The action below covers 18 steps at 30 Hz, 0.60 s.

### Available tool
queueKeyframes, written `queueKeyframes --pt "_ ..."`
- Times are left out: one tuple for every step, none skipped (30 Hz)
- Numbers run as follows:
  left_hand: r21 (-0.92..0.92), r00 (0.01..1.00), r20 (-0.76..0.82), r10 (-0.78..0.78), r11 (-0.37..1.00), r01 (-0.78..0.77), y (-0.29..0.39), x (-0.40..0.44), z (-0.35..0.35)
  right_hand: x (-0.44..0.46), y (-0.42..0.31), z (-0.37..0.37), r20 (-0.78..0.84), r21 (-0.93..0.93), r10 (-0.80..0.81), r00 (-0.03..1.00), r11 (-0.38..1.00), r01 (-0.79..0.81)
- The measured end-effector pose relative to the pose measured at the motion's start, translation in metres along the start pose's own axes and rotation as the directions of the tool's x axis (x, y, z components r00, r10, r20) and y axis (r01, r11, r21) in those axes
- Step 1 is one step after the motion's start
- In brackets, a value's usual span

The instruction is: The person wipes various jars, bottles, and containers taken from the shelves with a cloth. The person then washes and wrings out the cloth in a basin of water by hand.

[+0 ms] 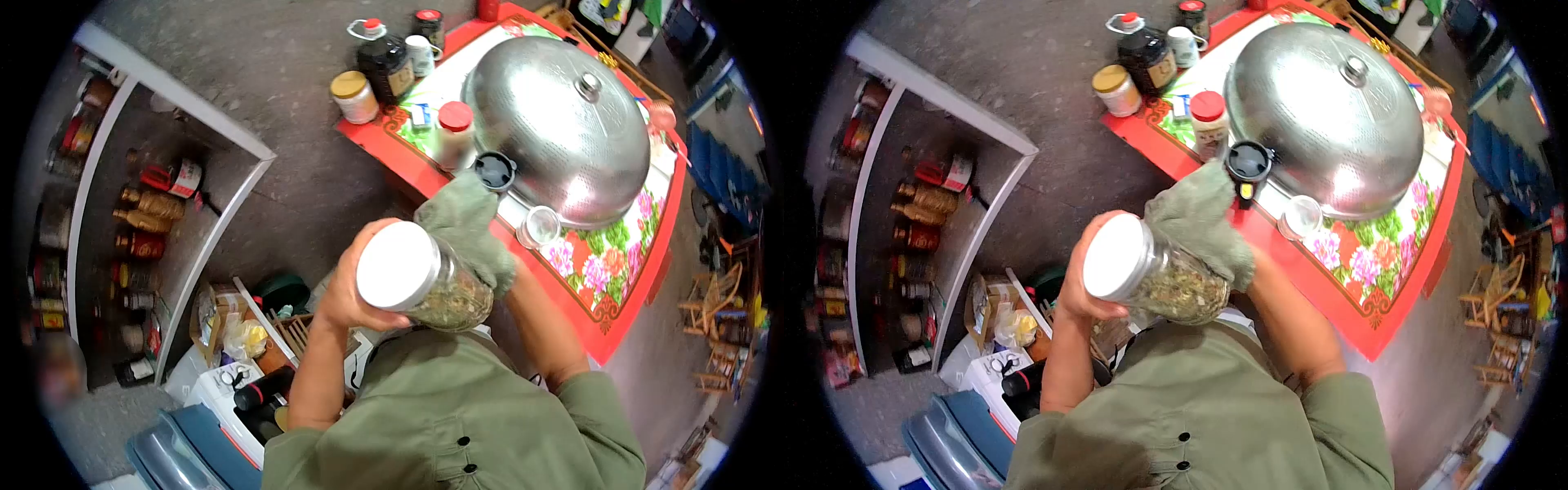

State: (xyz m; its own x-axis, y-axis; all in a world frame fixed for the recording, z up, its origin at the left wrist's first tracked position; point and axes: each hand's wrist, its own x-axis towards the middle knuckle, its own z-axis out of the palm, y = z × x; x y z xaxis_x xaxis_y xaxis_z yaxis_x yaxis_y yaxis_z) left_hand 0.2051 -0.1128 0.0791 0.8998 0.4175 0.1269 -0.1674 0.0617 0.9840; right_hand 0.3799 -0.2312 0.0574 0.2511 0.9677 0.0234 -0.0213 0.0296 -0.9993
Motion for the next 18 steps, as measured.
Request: queueKeyframes --pt "0.077 0.999 0.048 -0.024 0.997 0.020 -0.001 0.002 0.005 -0.004 0.029 -0.001 0.021 -0.035 0.015 1.000 0.999 -0.014" --pt "0.099 0.997 0.071 -0.042 0.994 0.035 -0.003 0.006 0.009 -0.007 0.060 -0.003 0.044 -0.070 0.030 0.999 0.997 -0.027" --pt "0.092 0.995 0.088 -0.050 0.995 0.042 -0.008 0.009 0.013 -0.010 0.088 -0.005 0.070 -0.108 0.047 0.996 0.993 -0.039" --pt "-0.002 0.994 0.070 -0.088 0.996 0.088 -0.016 0.012 0.019 -0.012 0.096 -0.006 0.096 -0.147 0.065 0.993 0.988 -0.050" --pt "-0.096 0.990 0.055 -0.127 0.987 0.132 -0.023 0.015 0.023 -0.024 0.103 -0.001 0.060 -0.038 0.010 0.998 0.999 -0.008" --pt "-0.101 0.988 0.071 -0.134 0.985 0.141 -0.032 0.019 0.025 -0.035 0.087 0.002 0.013 0.107 -0.052 0.999 0.993 0.051" --pt "-0.175 0.993 0.025 -0.114 0.978 0.117 -0.042 0.022 0.027 -0.042 0.080 0.004 -0.017 0.143 -0.092 0.996 0.985 0.093" --pt "-0.246 0.995 -0.024 -0.101 0.965 0.092 -0.049 0.024 0.031 -0.047 0.078 0.005 -0.020 0.084 -0.133 0.991 0.987 0.134" --pt "-0.274 0.993 -0.080 -0.084 0.960 0.059 -0.048 0.030 0.039 -0.050 0.084 0.002 0.081 -0.393 -0.273 0.959 0.875 0.282" --pt "-0.208 0.992 -0.106 -0.067 0.977 0.044 -0.052 0.035 0.042 -0.059 0.098 0.004 -0.028 0.063 -0.117 0.993 0.991 0.119" --pt "-0.141 0.990 -0.130 -0.046 0.990 0.028 -0.056 0.038 0.045 -0.068 0.112 0.006 -0.136 0.532 0.043 0.990 0.846 0.037" --pt "0.111 0.997 -0.074 0.001 0.994 0.007 -0.055 0.043 0.049 -0.072 0.110 -0.001 -0.132 0.776 0.209 0.969 0.630 -0.030" --pt "0.354 0.999 -0.010 0.040 0.935 -0.034 -0.054 0.047 0.055 -0.072 0.092 -0.007 -0.074 0.937 0.358 0.931 0.344 -0.058" --pt "0.303 1.000 0.003 -0.008 0.953 0.007 -0.060 0.051 0.063 -0.080 0.069 -0.016 -0.121 0.954 0.466 0.876 0.297 -0.026" --pt "0.228 0.998 0.031 -0.062 0.972 0.053 -0.068 0.055 0.069 -0.090 0.076 -0.020 -0.133 0.954 0.473 0.871 0.300 -0.018" --pt "0.250 0.994 0.088 -0.065 0.967 0.041 -0.068 0.058 0.079 -0.102 0.087 -0.028 -0.223 0.924 0.469 0.854 0.380 0.032" --pt "0.273 0.987 0.144 -0.069 0.962 0.027 -0.068 0.061 0.088 -0.111 0.096 -0.033 -0.310 0.886 0.458 0.833 0.458 0.078" --pt "0.238 0.972 0.221 -0.076 0.971 0.022 -0.072 0.065 0.098 -0.109 0.065 -0.031 -0.406 0.900 0.599 0.690 0.394 0.187"
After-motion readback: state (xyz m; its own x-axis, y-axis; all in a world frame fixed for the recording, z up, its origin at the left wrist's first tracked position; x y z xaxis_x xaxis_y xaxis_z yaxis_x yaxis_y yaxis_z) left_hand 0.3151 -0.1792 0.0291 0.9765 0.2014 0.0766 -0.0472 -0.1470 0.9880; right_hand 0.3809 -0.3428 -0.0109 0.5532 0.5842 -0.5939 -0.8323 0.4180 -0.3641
